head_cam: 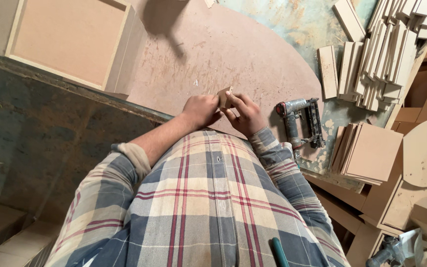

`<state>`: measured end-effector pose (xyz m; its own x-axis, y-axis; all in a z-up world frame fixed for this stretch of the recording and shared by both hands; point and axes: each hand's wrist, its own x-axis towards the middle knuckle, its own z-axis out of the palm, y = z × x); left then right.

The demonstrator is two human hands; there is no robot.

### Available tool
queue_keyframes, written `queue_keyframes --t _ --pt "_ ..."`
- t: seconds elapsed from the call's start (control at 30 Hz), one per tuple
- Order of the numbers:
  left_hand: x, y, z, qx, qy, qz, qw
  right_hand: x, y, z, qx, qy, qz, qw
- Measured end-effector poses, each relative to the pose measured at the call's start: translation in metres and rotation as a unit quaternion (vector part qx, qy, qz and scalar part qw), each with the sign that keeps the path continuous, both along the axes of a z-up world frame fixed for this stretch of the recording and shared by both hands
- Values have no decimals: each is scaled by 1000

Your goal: The person assembles small wooden boxes by applying glue to wooden pieces and fastening them with a nail gun. They handle multiple pieces, align them, and secure them into box shapes on a workbench.

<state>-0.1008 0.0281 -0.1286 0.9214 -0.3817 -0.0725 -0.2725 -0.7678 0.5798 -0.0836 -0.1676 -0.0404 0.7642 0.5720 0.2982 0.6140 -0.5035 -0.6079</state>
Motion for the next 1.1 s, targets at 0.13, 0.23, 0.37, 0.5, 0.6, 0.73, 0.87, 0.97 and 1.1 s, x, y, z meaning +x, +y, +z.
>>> queue_keyframes --t 0.13,0.23,0.37,0.5,0.6,0.73,0.87,0.97,1.1 --pt "0 -5 30 -11 2 45 999 -5 3 -4 6 -12 -4 1000" --pt "8 -11 37 27 54 72 996 -4 3 -7 9 -11 -7 1000" --pt "9 -16 33 28 45 74 996 -2 -7 -11 -106 -44 31 993" --pt "8 -14 33 52 34 59 996 0 -18 -10 -150 -104 47 982" --pt "3 -16 34 61 58 56 995 -2 -28 -2 -134 -82 0 988" --pt "7 -16 38 47 9 64 997 7 -28 9 -146 -144 17 979" --pt "3 -18 36 61 2 69 996 11 -29 10 -201 -26 -96 974" --pt "3 -17 35 65 -1 62 996 19 -34 6 -58 43 -131 989" --pt "6 -8 35 -59 29 105 992 19 -38 -3 47 145 -53 987"
